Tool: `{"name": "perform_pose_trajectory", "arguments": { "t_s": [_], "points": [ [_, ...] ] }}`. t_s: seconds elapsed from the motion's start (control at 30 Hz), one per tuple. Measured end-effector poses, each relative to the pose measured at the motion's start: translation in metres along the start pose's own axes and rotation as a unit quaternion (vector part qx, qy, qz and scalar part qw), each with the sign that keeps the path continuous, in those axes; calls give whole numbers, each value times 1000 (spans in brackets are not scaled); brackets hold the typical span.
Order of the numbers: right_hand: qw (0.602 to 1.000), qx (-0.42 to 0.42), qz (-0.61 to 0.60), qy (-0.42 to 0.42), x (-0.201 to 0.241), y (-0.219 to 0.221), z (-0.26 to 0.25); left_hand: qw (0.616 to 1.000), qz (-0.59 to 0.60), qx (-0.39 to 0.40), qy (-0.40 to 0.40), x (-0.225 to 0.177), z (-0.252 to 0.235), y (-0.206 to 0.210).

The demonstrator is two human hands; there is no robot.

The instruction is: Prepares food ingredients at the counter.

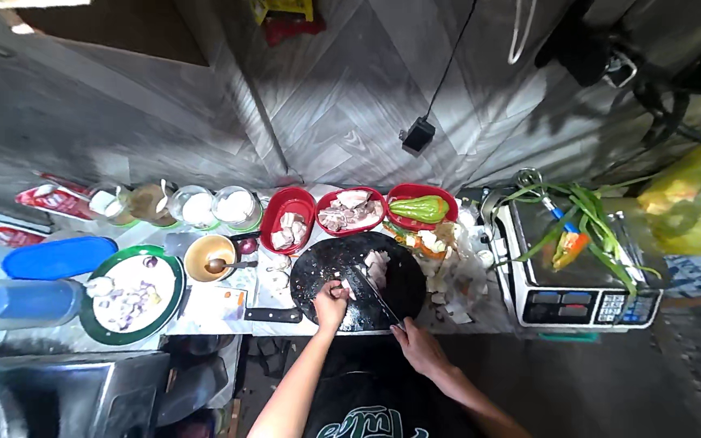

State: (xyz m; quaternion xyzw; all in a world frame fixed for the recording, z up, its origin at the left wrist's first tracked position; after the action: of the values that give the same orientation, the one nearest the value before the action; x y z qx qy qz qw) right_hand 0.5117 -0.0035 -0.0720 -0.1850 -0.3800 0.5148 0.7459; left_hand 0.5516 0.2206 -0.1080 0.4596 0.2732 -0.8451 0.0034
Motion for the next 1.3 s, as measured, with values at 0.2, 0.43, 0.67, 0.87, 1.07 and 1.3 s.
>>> {"name": "perform_pose_trajectory", "arguments": {
  "t_s": [0.2, 0.43, 0.67, 0.87, 1.07, 1.3],
  "points": [
    [1000, -1, 13, -14, 13, 5, 2, 999, 32, 9, 5, 1, -3, 6],
    [1000, 3, 18, -10, 18, 7, 0, 999, 39, 19, 2, 1, -8, 12],
    [999, 13, 30, -12, 21, 12, -2, 998, 66, 13, -12, 2, -7, 13],
    [1000, -11, -5, 14, 18, 5, 1, 997, -77, -7, 14, -16, -8, 11],
    [1000, -16, -6, 6, 17, 8, 1, 999, -40, 9, -7, -8, -11, 9],
    [1000, 1, 16, -12, 24, 14, 2, 995, 97, -18, -21, 9, -7, 10]
  ]
}}
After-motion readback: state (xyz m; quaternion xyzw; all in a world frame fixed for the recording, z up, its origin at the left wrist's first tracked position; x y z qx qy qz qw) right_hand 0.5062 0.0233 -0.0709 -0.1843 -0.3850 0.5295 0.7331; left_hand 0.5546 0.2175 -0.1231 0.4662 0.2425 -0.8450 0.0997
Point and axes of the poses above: each hand's wrist, its own z-axis away from the middle knuckle, its own y-axis out of the palm, x = y × z, the point moved 7 cm from there along -z, towards the middle knuckle, and after that the axes turned 7 degrees about -x, right-handed, at the moved point
